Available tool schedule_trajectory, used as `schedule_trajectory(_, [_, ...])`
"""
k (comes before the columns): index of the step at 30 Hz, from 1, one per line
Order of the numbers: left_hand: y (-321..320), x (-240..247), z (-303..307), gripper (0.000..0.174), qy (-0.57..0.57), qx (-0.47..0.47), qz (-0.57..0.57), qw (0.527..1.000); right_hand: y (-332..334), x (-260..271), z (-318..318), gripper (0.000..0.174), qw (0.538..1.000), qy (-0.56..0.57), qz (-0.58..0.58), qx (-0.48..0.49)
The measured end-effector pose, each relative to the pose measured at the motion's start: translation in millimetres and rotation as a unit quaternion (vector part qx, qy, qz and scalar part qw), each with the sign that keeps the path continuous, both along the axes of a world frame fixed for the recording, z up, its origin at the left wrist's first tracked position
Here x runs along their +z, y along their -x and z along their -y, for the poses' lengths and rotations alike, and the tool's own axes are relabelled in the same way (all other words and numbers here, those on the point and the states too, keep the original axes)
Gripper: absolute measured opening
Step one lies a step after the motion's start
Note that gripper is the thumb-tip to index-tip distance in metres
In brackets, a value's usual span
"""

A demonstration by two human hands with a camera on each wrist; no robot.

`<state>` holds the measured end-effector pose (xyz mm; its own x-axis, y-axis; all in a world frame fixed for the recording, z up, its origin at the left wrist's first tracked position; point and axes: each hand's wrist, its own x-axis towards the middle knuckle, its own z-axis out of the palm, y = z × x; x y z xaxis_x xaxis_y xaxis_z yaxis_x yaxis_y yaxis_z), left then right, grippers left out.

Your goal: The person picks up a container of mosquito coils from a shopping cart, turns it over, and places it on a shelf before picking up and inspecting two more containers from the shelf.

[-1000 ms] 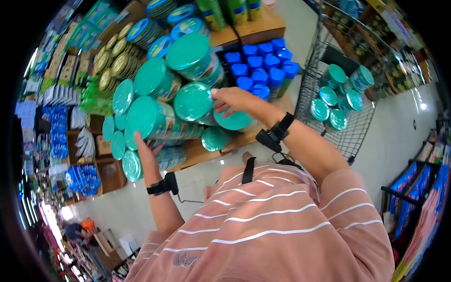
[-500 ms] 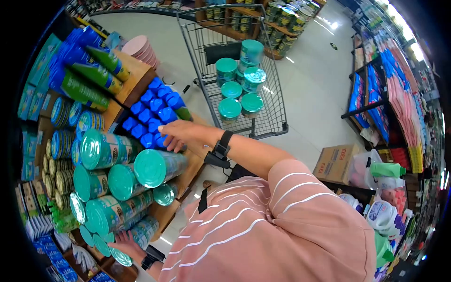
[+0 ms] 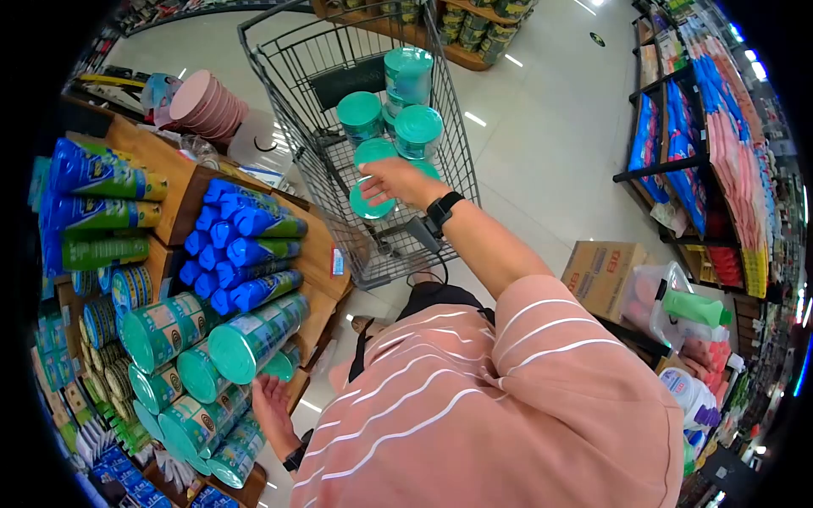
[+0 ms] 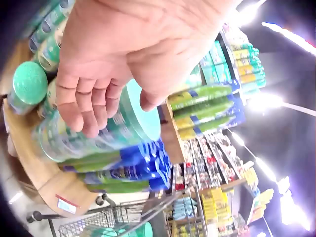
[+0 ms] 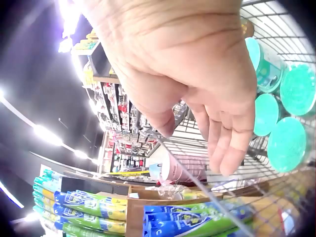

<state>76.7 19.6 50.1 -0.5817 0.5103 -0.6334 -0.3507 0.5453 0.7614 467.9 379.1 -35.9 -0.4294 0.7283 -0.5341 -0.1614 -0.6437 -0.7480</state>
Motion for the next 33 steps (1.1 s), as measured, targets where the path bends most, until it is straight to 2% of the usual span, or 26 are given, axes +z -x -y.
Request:
schedule_trajectory(4, [-43,10,-59,0.056,-0.006,-0.111,0.039,0.993,-46,-36,-30,0.055,0.998,0.036,0.031,-0.046])
schedule_trajectory(8, [-84,19,-125,0.05,-0.013,-0.206,0.04,0.978,-81,-62,-50,0.052,0.983,0.104,0.052,-0.14])
schedule_trajectory(15, [-179,20,-282,0.05,-0.055,-0.412,0.003,0.909,-115,-111,-60,0.066,0.962,0.143,0.073,-0.219])
schedule_trajectory(17, [-202,-12,-328,0.054,-0.052,-0.442,0.041,0.895,-118,-117,-63,0.071,0.957,0.153,0.077,-0.233])
schedule_trajectory(21, [-252,-79,-411,0.073,-0.031,-0.488,0.034,0.872,-125,-138,-71,0.078,0.948,0.161,0.096,-0.257])
schedule_trajectory(23, [-273,-126,-443,0.074,-0.02,-0.483,0.014,0.875,-126,-147,-79,0.081,0.945,0.157,0.112,-0.266])
schedule_trajectory(24, [-283,-146,-456,0.075,-0.015,-0.48,0.005,0.877,-129,-146,-80,0.086,0.951,0.149,0.107,-0.248])
schedule_trajectory(27, [-312,-192,-490,0.082,0.007,-0.484,0.026,0.875,-127,-156,-86,0.08,0.952,0.162,0.107,-0.236])
schedule_trajectory(28, [-319,-206,-502,0.089,0.01,-0.509,0.039,0.86,-128,-165,-84,0.083,0.968,0.109,0.116,-0.195])
schedule_trajectory(29, [-325,-220,-512,0.089,0.014,-0.51,0.037,0.86,-124,-174,-88,0.086,0.945,0.163,0.106,-0.263])
schedule_trajectory(33, [-343,-261,-535,0.09,0.023,-0.505,0.047,0.861,-118,-187,-96,0.093,0.937,0.159,0.124,-0.287])
